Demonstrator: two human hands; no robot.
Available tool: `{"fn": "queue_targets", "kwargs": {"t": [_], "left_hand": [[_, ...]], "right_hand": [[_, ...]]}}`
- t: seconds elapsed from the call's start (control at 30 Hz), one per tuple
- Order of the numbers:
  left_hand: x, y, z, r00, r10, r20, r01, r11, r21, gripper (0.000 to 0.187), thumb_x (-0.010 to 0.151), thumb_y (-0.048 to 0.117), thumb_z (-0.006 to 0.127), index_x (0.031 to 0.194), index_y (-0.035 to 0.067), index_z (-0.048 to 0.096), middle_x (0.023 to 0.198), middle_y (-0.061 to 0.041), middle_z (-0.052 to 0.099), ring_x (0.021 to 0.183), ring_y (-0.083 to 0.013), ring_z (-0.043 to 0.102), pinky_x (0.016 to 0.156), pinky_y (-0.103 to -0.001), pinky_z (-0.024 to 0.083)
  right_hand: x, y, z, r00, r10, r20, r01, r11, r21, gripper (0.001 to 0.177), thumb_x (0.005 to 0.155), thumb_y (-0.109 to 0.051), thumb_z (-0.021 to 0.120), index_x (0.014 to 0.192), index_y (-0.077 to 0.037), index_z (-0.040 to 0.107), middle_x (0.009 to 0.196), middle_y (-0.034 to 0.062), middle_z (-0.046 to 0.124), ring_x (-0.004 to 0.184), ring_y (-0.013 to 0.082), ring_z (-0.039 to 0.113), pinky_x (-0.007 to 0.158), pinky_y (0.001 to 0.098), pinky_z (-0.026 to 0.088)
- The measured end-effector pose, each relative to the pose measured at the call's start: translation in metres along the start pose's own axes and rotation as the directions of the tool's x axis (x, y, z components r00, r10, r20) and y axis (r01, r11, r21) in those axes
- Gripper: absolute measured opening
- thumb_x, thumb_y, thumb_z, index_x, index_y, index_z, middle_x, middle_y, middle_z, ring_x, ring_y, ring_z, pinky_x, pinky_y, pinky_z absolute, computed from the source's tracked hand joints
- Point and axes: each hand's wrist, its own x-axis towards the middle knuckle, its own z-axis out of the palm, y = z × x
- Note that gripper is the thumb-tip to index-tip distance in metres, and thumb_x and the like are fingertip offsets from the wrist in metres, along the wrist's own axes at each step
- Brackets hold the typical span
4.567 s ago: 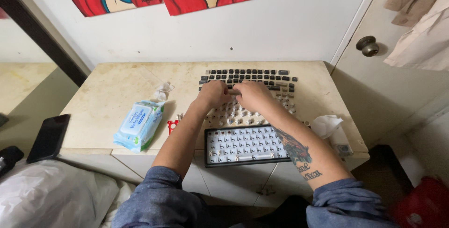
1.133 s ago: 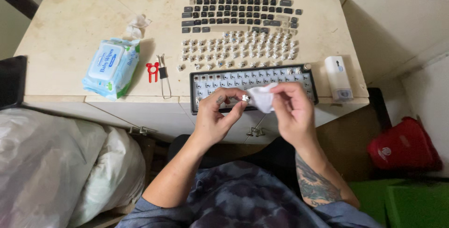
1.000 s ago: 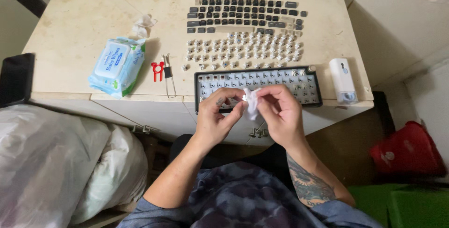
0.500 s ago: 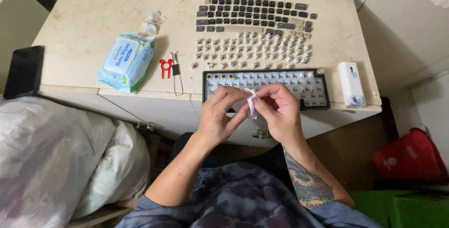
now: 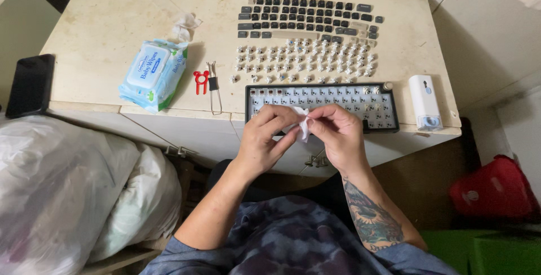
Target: The person wipes individual mechanical keyboard switches with a cloth and inserts them into a keyboard plate one by one.
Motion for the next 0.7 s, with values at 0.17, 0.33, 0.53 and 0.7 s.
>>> {"fn": "queue_targets", "kwargs": {"t": [0.17,0.33,0.53,0.7], "left_hand": [[-0.005,-0.004,0.003,0.977,-0.215,0.015,0.211,0.939,-0.272,0.022,0.091,0.002,0.078,0.112,0.005,0.073,0.111,-0.007,0.071,0.095,-0.0146,0.066,0.080,-0.026,0.054],[-0.012,-0.012,0.011,0.948,-0.314,0.045,0.290,0.804,-0.518,0.020,0.096,0.002,0.075,0.116,0.004,0.070,0.112,-0.006,0.070,0.096,-0.0101,0.065,0.085,-0.025,0.053],[-0.012,-0.011,0.009,0.958,-0.286,0.034,0.266,0.832,-0.487,0.020,0.096,0.003,0.075,0.116,0.004,0.071,0.111,-0.005,0.070,0.096,-0.0111,0.065,0.084,-0.025,0.054],[-0.009,-0.007,0.005,0.978,-0.208,0.016,0.200,0.913,-0.354,0.021,0.095,0.005,0.078,0.115,0.005,0.072,0.109,-0.006,0.071,0.095,-0.0129,0.066,0.082,-0.026,0.053]], "right_hand": [[-0.002,-0.007,0.000,0.994,-0.104,-0.043,0.097,0.985,-0.144,0.014,0.100,0.003,0.069,0.113,0.001,0.065,0.105,0.0073,0.072,0.093,0.0098,0.069,0.084,0.0240,0.057],[-0.007,-0.015,0.008,0.997,-0.082,-0.003,0.082,0.990,-0.118,0.026,0.095,0.001,0.070,0.119,-0.001,0.062,0.105,0.0070,0.073,0.092,0.0095,0.070,0.083,0.0240,0.058],[-0.009,-0.010,0.009,0.995,-0.099,0.031,0.103,0.980,-0.168,0.018,0.099,-0.001,0.070,0.117,0.002,0.069,0.107,0.0065,0.073,0.092,0.0095,0.070,0.081,0.0242,0.059],[-0.010,-0.014,0.010,0.996,-0.088,0.031,0.092,0.978,-0.189,0.014,0.100,-0.001,0.068,0.113,0.002,0.069,0.104,0.0052,0.073,0.090,0.0082,0.069,0.079,0.0229,0.057]]}}
